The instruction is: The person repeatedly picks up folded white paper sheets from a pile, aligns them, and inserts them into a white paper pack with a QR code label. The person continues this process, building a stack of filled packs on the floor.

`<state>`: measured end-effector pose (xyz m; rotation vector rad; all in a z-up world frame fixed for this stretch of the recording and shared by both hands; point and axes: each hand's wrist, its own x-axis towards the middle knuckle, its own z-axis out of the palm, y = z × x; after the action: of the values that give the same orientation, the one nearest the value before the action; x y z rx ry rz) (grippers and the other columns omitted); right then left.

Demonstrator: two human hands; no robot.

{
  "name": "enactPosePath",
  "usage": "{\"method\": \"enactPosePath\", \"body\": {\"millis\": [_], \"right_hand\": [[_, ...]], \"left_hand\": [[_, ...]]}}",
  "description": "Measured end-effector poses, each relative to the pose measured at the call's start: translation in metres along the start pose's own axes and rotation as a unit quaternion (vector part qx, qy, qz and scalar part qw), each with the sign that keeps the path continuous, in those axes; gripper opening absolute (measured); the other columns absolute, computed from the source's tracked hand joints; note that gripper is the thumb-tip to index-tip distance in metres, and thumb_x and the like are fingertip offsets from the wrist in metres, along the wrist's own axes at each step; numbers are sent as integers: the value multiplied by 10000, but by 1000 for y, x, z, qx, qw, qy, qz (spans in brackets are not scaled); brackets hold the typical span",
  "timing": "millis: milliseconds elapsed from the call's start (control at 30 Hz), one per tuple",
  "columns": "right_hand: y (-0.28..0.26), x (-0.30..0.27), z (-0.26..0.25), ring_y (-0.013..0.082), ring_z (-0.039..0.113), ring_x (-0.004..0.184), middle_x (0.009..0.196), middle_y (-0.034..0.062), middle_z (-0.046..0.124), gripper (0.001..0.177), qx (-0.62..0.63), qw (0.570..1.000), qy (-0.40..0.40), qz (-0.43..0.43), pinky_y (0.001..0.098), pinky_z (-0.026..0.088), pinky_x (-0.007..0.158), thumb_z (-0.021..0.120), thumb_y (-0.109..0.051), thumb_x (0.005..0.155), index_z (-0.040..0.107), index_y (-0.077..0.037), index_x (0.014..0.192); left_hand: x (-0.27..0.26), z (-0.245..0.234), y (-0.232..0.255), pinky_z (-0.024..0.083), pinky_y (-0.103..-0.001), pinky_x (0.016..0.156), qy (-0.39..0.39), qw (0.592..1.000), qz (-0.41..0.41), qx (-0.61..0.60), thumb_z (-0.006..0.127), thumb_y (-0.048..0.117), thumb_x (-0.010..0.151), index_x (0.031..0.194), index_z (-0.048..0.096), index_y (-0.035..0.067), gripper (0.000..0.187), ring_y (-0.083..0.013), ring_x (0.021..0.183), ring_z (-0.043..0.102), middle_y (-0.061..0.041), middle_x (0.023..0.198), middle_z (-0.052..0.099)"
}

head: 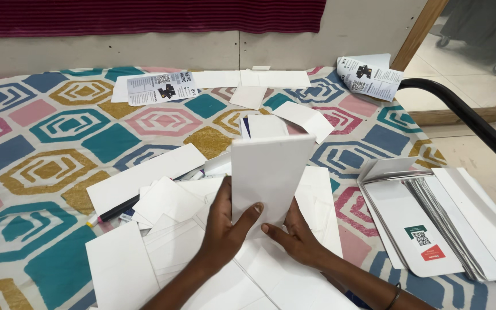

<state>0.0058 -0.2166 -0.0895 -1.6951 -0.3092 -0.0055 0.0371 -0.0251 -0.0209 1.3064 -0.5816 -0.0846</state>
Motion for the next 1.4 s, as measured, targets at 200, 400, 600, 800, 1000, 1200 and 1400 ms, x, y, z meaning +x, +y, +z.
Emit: {"method": "enactPosePath", "body": {"millis": [200,400,600,800,1000,1200,1400], "right_hand": [[-5,2,-1,318,376,1473,1543,200,367,828,-22,1000,-4,3,474,374,1182,634,-130,962,89,-44,1579],[-77,-3,-7,366,395,1482,1554,252,369,966,-205,976,35,-62,472,367,1221,726,-94,871,129,-30,1628],[-127,-71,-26,496,185,1551,1673,335,104,1195,-324,939,57,-102,533,253,1222,840,-181,815,-26,26,1613],[-119,-125,-85,498,275,1462,1589,336,195,1362,-446,876,182,-36,540,306,1169,960,-343,610,48,7,1560],[-106,-172,-180,448,421,1357,1515,300,335,1448,-409,839,328,147,498,443,1078,952,-298,484,64,-92,1609],[-91,-197,-289,434,528,1309,1490,266,462,1255,-497,767,334,231,507,463,1066,943,-375,537,263,-142,1565],[-67,-204,-315,405,607,1250,1410,256,563,1214,-474,748,329,327,468,489,1071,937,-396,540,335,-152,1566]], "left_hand": [[-9,6,-18,573,-328,911,15,998,-47,49,631,248,999,1323,600,-24,424,-171,1038,700,-147,1117,763],[-11,22,-9,540,-327,925,131,989,-41,-57,667,164,980,1314,571,-56,411,-164,1065,664,-154,1173,728],[-7,92,11,482,-349,1014,192,947,-96,-240,666,117,916,1365,519,-1,487,-163,1174,617,-128,1307,663],[2,202,-3,466,-373,1050,148,927,-216,-268,653,166,917,1368,537,24,487,-202,1219,629,-144,1306,689],[31,308,-50,444,-362,1077,-61,948,-235,-204,591,283,972,1527,335,122,632,-187,1299,563,-110,1436,568],[61,363,-130,408,-441,1136,-164,986,-33,18,540,322,1050,1510,406,14,569,-347,1356,499,-246,1454,521],[67,355,-169,295,-502,1196,-236,905,154,320,671,300,974,1377,504,-140,619,-448,1470,319,-333,1510,415]]}}
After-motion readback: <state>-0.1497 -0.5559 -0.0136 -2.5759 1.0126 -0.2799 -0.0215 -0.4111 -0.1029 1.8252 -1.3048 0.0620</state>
